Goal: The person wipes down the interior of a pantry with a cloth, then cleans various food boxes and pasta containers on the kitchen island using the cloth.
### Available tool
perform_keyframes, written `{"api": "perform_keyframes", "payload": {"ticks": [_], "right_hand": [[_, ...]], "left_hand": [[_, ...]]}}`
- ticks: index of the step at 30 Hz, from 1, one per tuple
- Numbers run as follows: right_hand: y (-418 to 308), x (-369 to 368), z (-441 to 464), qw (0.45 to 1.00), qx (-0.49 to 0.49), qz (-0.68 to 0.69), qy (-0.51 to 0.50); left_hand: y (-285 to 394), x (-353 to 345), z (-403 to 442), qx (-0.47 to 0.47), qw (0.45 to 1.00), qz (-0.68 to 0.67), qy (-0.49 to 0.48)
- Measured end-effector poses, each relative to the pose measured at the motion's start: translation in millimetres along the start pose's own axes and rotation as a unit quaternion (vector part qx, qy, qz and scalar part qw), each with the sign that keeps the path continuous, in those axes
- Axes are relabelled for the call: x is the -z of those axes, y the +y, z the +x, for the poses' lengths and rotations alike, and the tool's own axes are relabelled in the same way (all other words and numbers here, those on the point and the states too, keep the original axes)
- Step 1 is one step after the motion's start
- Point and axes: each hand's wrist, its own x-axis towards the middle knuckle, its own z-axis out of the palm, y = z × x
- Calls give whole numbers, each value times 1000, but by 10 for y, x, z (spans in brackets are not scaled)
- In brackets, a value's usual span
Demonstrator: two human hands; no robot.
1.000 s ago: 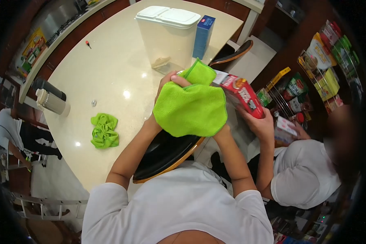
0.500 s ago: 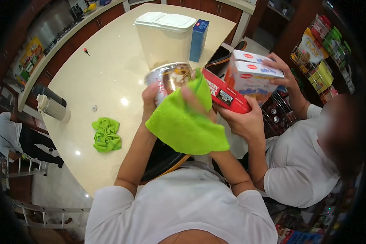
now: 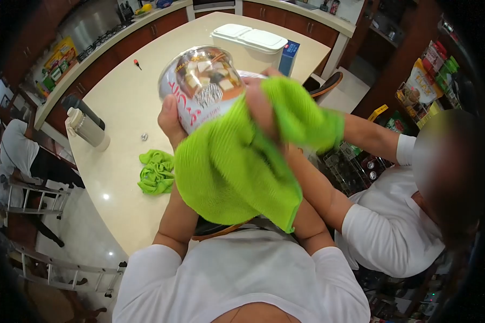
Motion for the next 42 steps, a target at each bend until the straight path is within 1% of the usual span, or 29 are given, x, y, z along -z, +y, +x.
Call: {"api": "perform_keyframes", "payload": {"ticks": [2, 4, 6, 8, 10, 12, 13, 14, 15, 16, 18, 19, 20, 22, 23, 24, 26, 27, 28, 30, 31, 32, 34, 35, 37, 38, 40, 41, 42], "right_hand": [[3, 43, 123, 999, -42, 22, -21], [-1, 56, 167, 997, -65, 33, -28], [-1, 49, 174, 995, -86, 42, -36], [4, 62, 163, 992, -104, 53, -46], [21, 94, 207, 989, -121, 68, -53], [-6, 165, 207, 987, -125, 92, -40], [-12, 171, 227, 986, -126, 100, -37], [-7, 168, 198, 987, -122, 105, -29], [3, 169, 148, 986, -121, 111, -23], [35, 154, 93, 987, -116, 109, -16], [67, 155, -77, 985, -109, 131, 4], [89, 136, -192, 986, -102, 134, 16], [116, 123, -318, 985, -96, 140, 32], [172, 76, -597, 988, -77, 122, 60], [189, 37, -729, 990, -67, 108, 67], [208, 21, -820, 992, -58, 90, 72], [217, 14, -932, 995, -41, 55, 77], [212, 55, -943, 996, -33, 35, 77], [212, 89, -940, 997, -27, 16, 76], [204, 149, -955, 997, -13, -26, 77], [195, 198, -941, 996, -4, -49, 80], [179, 255, -901, 993, 8, -75, 86], [158, 404, -746, 984, 41, -136, 106], [149, 458, -715, 979, 58, -159, 118], [128, 574, -687, 967, 85, -193, 146], [119, 640, -662, 960, 98, -208, 158], [101, 799, -625, 946, 125, -233, 187], [101, 887, -592, 939, 137, -241, 202], [99, 992, -565, 932, 150, -249, 215]], "left_hand": [[78, 105, -27, -7, 998, 61, -24], [134, 187, -65, -5, 987, 143, -67], [163, 244, -101, 3, 956, 262, -133], [184, 264, -76, 4, 890, 397, -222], [244, 256, -17, -3, 803, 505, -315], [242, 250, 45, -17, 731, 563, -385], [218, 205, 67, -14, 722, 566, -398], [160, 166, 63, -2, 738, 550, -391], [76, 126, 90, 45, 805, 481, -346], [60, 104, 78, 49, 805, 478, -349], [62, -23, 102, -125, 718, 572, -376], [32, -141, -7, -82, 763, 538, -350], [1, -165, 3, -79, 764, 533, -354], [-46, -196, 52, -2, 862, 370, -346], [-100, -235, 72, 16, 881, 352, -315], [-167, -244, 71, 15, 880, 352, -318], [-351, -179, 35, 1, 900, 334, -280], [-428, -130, 2, -29, 887, 350, -299], [-443, -133, 24, -27, 887, 350, -300], [-443, -102, 38, 11, 844, 441, -304], [-396, -33, 195, -76, 721, 600, -339], [-358, -65, 290, -73, 722, 600, -337], [-252, -226, 482, -43, 766, 576, -281], [-203, -278, 621, -44, 766, 578, -279], [-142, -346, 920, -81, 784, 577, -215], [-136, -347, 1066, -79, 782, 581, -214], [-162, -367, 1343, -92, 714, 664, -202], [-230, -367, 1461, -76, 684, 693, -215], [-341, -325, 1664, -78, 683, 693, -220]]}}
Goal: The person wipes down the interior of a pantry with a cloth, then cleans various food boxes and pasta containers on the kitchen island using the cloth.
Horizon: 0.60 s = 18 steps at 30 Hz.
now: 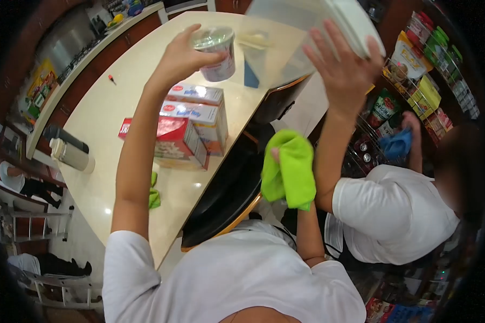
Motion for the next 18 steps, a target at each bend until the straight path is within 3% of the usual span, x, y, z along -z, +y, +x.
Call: {"api": "perform_keyframes", "payload": {"ticks": [2, 3, 4, 6, 8, 9, 10, 11, 12, 14, 18], "right_hand": [[164, 174, 80, 1000, 12, -16, 19], [260, 310, 98, 999, 10, -27, 29], [426, 475, 123, 991, -22, -130, 15], [844, 771, 180, 943, -93, -319, -13], [1177, 1026, 272, 856, -167, -487, -40], [1359, 1225, 364, 911, -230, -336, 70], [1528, 1347, 442, 936, -211, 96, 266], [1603, 1434, 502, 880, -156, 281, 349], [1667, 1504, 527, 842, -111, 363, 384], [1785, 1492, 462, 813, -61, 396, 422], [1807, 1184, 238, 812, -42, 367, 452]], "left_hand": [[-287, -276, 388, -43, 964, 256, -62], [-341, -467, 514, -55, 964, 249, -69], [-376, -674, 629, -10, 957, 278, -82], [-416, -1076, 777, 54, 927, 349, -124], [-339, -1397, 905, 76, 861, 434, -253], [-313, -1547, 903, 111, 843, 446, -280], [-288, -1682, 886, 148, 821, 457, -308], [-401, -1816, 913, 177, 789, 464, -363], [-532, -1958, 877, 175, 785, 465, -371], [-681, -2064, 741, 235, 779, 490, -312], [-959, -2256, 543, 328, 756, 515, -236]]}}
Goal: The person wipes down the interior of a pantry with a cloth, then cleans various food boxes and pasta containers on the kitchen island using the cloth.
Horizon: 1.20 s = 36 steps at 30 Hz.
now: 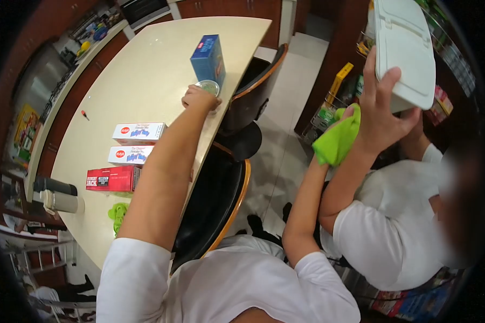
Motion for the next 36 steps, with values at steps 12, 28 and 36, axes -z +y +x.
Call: {"api": "perform_keyframes", "payload": {"ticks": [12, 28, 36], "right_hand": [[-483, -1621, -1752, 848, -61, -355, -389], [138, -1733, -2962, 665, -122, -226, -701], [23, -2172, -3331, 723, -91, -174, -662]], "left_hand": [[-1058, 1340, -332, -313, 936, 121, -109], [-3025, 499, -994, -234, 949, -211, -22], [-3540, 490, -991, -117, 933, -317, -122]]}}
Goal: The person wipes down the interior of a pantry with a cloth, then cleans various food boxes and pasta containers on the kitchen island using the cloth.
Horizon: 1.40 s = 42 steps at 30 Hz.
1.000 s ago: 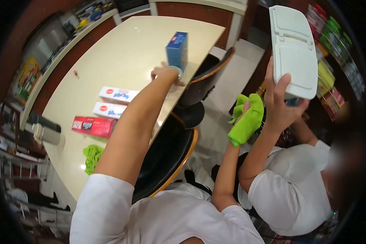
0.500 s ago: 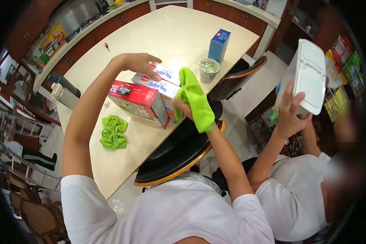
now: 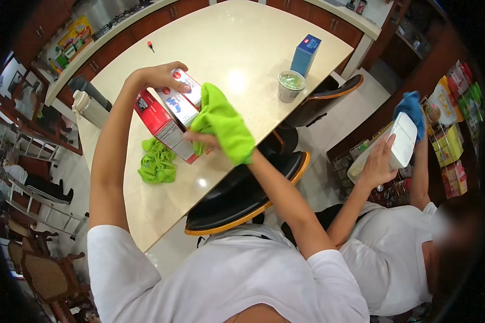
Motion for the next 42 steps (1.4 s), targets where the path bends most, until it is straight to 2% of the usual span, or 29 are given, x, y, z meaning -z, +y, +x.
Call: {"api": "perform_keyframes", "payload": {"ticks": [1, 2, 3, 4, 6, 8, 9, 10, 12, 13, 14, 15, 16, 18, 20, 22, 24, 26, 28, 30, 31, 32, 34, 35, 36, 38, 39, 41, 42], "right_hand": [[27, 34, 78, 994, -61, 86, -23], [75, 29, 199, 994, -58, 86, -25], [139, 26, 314, 967, -150, 200, -42], [192, 23, 387, 918, -242, 310, -55], [400, -180, 402, 916, -249, 309, -60], [949, -480, 235, 860, -364, 351, -68], [1094, -546, 92, 825, -378, 405, -111], [1101, -541, -26, 825, -375, 410, -104], [1075, -460, -219, 743, -392, 539, -59], [891, -444, -257, 747, -386, 539, -55], [593, -381, -273, 855, -302, 422, 13], [426, -319, -275, 930, -210, 289, 81], [425, -286, -249, 930, -211, 288, 83], [456, -235, -143, 951, -244, 182, 55], [508, -138, -81, 952, -219, 200, 73], [572, -71, -71, 935, -243, 172, 192], [591, 77, -18, 913, -213, 175, 300], [545, 396, 14, 894, -188, 154, 376], [684, 753, -17, 859, -208, 224, 410], [472, 1059, 6, 793, -245, 348, 436], [292, 1157, 44, 787, -211, 368, 449], [163, 1243, 74, 788, -209, 362, 451], [-46, 1379, 95, 788, -144, 436, 410], [-121, 1434, 111, 800, -152, 388, 432], [-161, 1473, 98, 801, -151, 385, 434], [-305, 1516, 87, 913, -159, 112, 358], [-483, 1516, 39, 927, -229, -105, 278], [-783, 1377, -62, 954, -259, -142, 56], [-733, 1197, -175, 958, -97, -250, 97]], "left_hand": [[-42, -17, 5, -7, 999, -33, 2], [-26, -10, -26, -7, 999, -34, 5], [-2, -41, -43, -43, 998, -43, 5], [11, -75, -56, -79, 996, -51, 2], [5, -55, -54, -80, 996, -26, 0], [-18, -90, -112, -53, 997, 14, 56], [-28, -110, -158, -54, 997, 3, 57], [-37, -156, -180, -55, 997, 12, 54], [-77, -230, -129, -85, 981, 83, 151], [-79, -274, -90, -107, 975, 82, 178], [-98, -292, -5, -84, 973, 107, 185], [-17, -297, -20, -62, 974, 115, 182], [68, -317, -42, -38, 976, 125, 177], [150, -359, -20, -42, 970, 159, 180], [209, -377, 20, -44, 962, 189, 190], [231, -420, 59, -96, 959, 179, 197], [279, -417, 74, -134, 958, 171, 188], [323, -438, 62, -153, 976, 15, 154], [354, -467, 103, -145, 980, 13, 134], [425, -566, 175, -197, 970, 13, 139], [559, -592, 107, -243, 961, -35, 124], [727, -607, -10, -249, 960, -37, 122], [1058, -666, -307, -324, 907, -270, 2], [1182, -750, -426, -358, 879, -312, 46], [1249, -835, -516, -360, 878, -313, 44], [1343, -987, -646, -331, 827, -447, 87], [1378, -1077, -629, -325, 791, -509, 97], [1414, -1207, -619, -338, 785, -508, 105], [1417, -1257, -600, -354, 777, -508, 113]]}}
